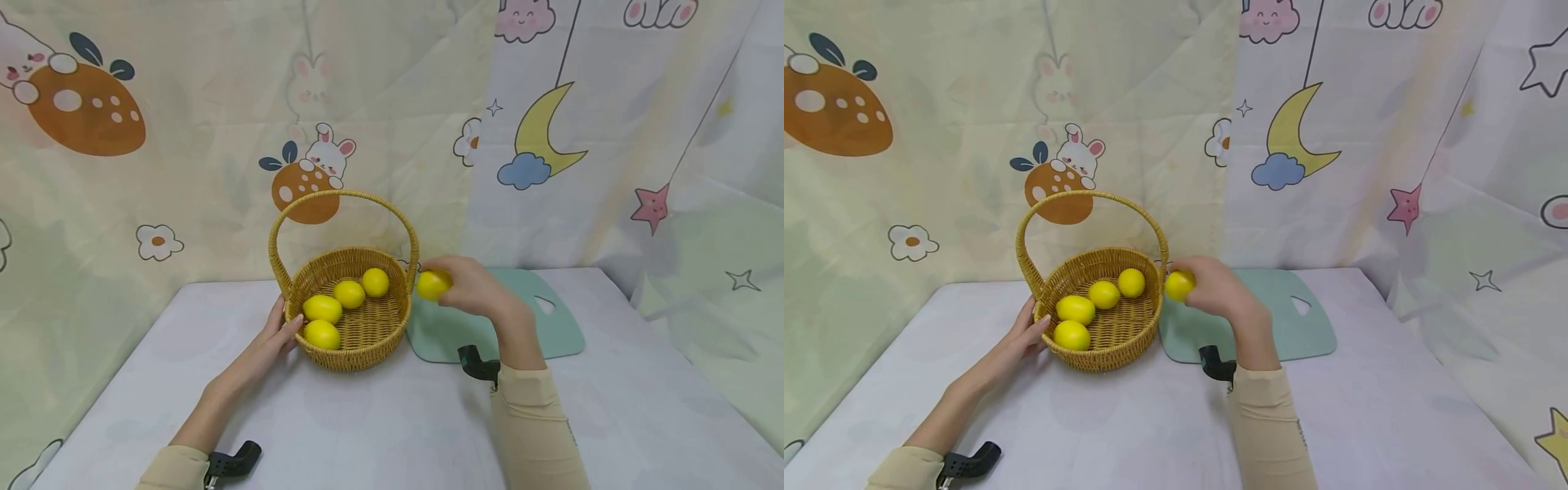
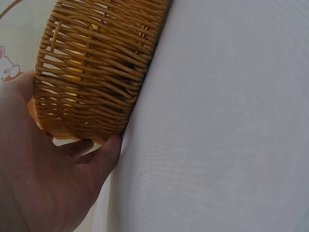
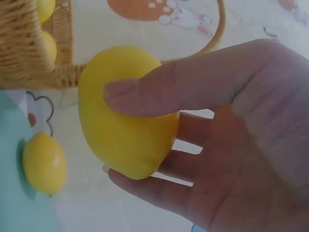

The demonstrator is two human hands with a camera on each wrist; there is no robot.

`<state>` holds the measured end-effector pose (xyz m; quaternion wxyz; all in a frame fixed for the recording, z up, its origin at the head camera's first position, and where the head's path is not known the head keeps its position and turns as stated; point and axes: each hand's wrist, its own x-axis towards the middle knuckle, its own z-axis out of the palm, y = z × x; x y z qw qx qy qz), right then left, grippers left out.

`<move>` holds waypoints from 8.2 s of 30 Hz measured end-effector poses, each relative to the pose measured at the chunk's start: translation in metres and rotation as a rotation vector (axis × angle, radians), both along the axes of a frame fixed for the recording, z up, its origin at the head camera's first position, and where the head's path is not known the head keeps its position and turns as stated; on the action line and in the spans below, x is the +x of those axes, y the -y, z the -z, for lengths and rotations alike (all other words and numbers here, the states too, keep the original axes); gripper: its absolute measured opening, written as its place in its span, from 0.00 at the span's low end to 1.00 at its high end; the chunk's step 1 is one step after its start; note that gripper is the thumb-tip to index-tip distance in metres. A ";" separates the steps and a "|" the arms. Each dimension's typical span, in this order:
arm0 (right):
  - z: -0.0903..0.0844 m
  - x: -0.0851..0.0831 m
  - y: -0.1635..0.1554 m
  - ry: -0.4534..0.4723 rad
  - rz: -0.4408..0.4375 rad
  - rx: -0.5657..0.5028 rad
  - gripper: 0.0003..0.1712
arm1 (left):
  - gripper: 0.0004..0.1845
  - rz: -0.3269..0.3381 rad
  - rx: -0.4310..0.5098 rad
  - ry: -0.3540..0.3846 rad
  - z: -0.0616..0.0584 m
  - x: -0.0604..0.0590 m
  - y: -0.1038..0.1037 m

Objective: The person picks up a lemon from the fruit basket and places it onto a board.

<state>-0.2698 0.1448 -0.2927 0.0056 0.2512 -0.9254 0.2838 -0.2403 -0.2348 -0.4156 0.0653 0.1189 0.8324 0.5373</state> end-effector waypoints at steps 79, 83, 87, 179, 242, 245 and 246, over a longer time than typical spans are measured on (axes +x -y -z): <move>0.057 -0.036 -0.002 0.043 0.175 0.114 0.31 | 0.40 -0.010 -0.012 0.014 0.002 0.001 0.002; 0.045 -0.030 0.000 0.054 0.158 0.107 0.30 | 0.40 -0.013 -0.014 0.018 0.001 0.001 0.002; 0.031 -0.022 0.004 0.059 0.129 0.096 0.29 | 0.40 -0.016 -0.006 0.019 0.001 0.000 0.002; 0.061 0.003 0.134 0.099 -0.162 0.224 0.30 | 0.38 -0.006 0.029 -0.003 0.001 -0.002 0.000; 0.018 0.004 0.007 0.329 0.040 0.329 0.36 | 0.41 -0.019 0.004 0.015 0.002 -0.003 0.000; 0.022 0.003 0.011 0.360 0.054 0.339 0.36 | 0.41 -0.020 0.009 0.014 0.002 -0.004 0.000; 0.023 0.002 0.012 0.364 0.056 0.351 0.36 | 0.41 -0.021 0.009 0.014 0.001 -0.004 0.000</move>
